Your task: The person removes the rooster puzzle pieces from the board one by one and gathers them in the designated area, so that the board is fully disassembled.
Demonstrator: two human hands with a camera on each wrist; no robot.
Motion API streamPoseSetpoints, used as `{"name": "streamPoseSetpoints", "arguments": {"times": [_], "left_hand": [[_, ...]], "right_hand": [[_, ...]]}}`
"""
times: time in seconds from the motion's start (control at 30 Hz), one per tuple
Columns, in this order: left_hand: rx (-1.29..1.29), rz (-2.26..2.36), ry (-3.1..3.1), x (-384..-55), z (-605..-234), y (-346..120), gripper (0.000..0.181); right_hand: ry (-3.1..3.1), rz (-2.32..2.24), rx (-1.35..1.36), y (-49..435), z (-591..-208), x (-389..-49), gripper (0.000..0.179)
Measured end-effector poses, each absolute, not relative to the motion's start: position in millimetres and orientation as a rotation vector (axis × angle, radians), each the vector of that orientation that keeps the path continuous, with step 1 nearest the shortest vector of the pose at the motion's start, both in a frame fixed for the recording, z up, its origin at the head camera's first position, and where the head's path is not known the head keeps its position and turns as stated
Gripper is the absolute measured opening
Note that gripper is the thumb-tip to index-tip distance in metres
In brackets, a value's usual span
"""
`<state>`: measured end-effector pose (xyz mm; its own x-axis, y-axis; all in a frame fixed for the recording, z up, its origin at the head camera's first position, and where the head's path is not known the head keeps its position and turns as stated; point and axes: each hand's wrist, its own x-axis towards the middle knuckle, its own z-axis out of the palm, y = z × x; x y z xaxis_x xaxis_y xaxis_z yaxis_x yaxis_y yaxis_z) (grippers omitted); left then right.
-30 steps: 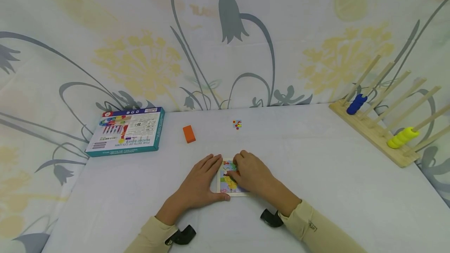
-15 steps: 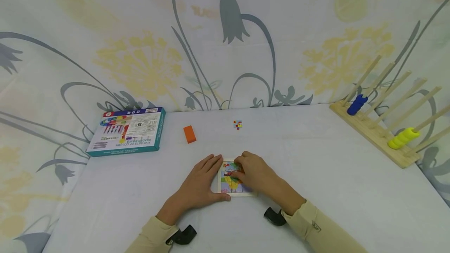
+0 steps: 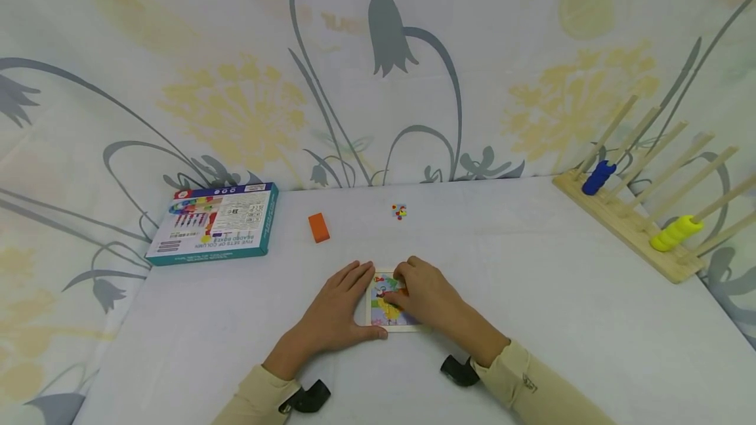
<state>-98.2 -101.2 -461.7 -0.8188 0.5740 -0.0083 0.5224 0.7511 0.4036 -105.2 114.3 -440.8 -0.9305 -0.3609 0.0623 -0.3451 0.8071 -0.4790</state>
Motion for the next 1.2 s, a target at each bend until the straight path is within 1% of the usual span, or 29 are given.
{"name": "streamPoseSetpoints", "arguments": {"times": [0.4, 0.7, 0.97, 1.2], "left_hand": [[0.884, 0.602, 2.814, -98, -462, -101, 0.111], [0.865, 0.590, 2.812, -97, -461, -100, 0.111], [0.834, 0.581, 2.811, -95, -463, -101, 0.112], [0.833, 0.580, 2.818, -96, -464, -100, 0.113]], "right_hand": [[3.031, -0.716, -0.641, 114, -447, -105, 0.025], [2.957, -0.720, -0.603, 120, -439, -109, 0.026], [2.896, -0.786, -0.612, 139, -432, -128, 0.028], [2.960, -0.873, -0.572, 168, -437, -152, 0.028]]}}
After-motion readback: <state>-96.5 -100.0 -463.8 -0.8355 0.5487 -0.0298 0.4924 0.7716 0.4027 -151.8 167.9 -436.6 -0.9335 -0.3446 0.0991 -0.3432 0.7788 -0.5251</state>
